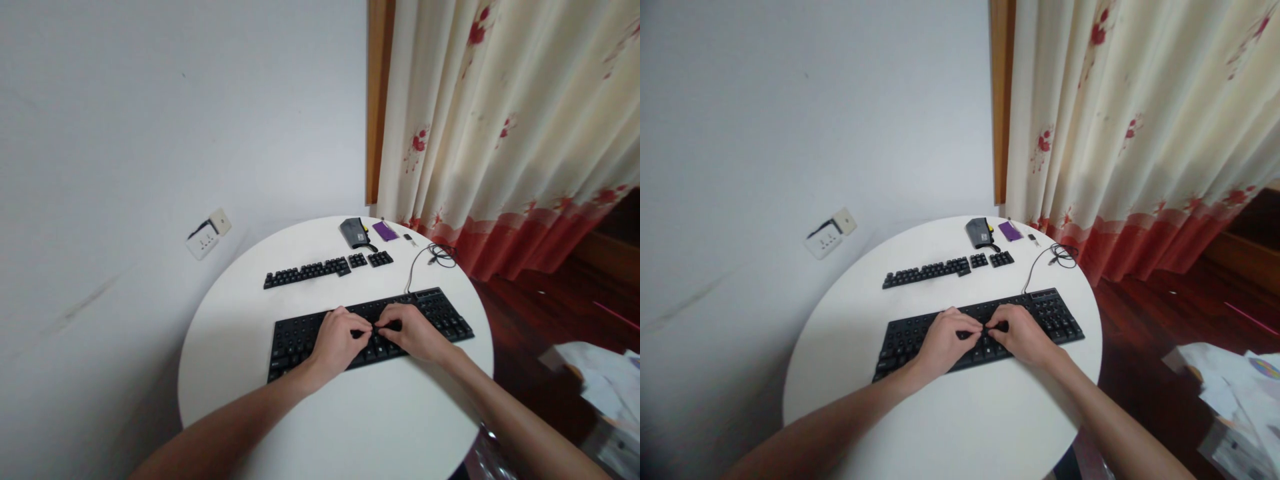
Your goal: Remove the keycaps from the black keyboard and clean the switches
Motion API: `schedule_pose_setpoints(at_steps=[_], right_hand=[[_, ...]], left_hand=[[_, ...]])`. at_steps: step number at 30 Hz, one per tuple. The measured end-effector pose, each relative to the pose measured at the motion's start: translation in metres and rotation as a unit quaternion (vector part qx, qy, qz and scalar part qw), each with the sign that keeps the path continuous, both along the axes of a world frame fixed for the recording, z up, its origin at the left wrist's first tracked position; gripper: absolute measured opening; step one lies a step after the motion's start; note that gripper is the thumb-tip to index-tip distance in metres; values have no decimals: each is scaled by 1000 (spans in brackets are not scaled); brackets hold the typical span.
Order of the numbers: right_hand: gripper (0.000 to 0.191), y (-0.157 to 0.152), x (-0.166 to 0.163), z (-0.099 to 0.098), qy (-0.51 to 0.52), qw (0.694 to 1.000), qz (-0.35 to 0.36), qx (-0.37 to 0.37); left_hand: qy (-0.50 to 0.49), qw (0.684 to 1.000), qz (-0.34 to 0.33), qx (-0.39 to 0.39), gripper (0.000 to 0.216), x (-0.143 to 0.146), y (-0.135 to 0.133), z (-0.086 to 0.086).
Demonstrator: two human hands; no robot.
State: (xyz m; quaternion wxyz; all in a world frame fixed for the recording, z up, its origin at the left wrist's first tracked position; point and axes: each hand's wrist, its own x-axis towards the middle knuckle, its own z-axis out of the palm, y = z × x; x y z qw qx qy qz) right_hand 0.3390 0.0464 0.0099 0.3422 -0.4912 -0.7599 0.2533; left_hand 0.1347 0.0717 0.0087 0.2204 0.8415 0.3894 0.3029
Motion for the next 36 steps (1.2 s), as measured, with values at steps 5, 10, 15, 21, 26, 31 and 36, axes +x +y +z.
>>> schedule_pose_setpoints(at_steps=[5,10,15,21,26,31,36], right_hand=[[9,0,-1,3,-1,1000,8,-16],[10,2,-1,2,2,1000,13,-12],[11,1,-1,-1,14,1000,15,3],[14,-1,-2,0,-36,998,43,33],[17,-3,-2,5,-82,992,71,59],[16,-14,0,11,-184,975,62,112],[21,-22,6,14,-215,969,60,105]], left_hand=[[-16,1000,3,-9,13,1,-1,-1],[0,1000,12,-13,13,1,-2,1],[0,1000,13,-10,12,1,-1,-2],[41,999,-11,29,15,0,-2,-1],[89,994,-29,61,16,0,-4,3],[164,980,-65,87,21,-5,-9,15],[188,975,-65,102,26,-6,-15,24]])
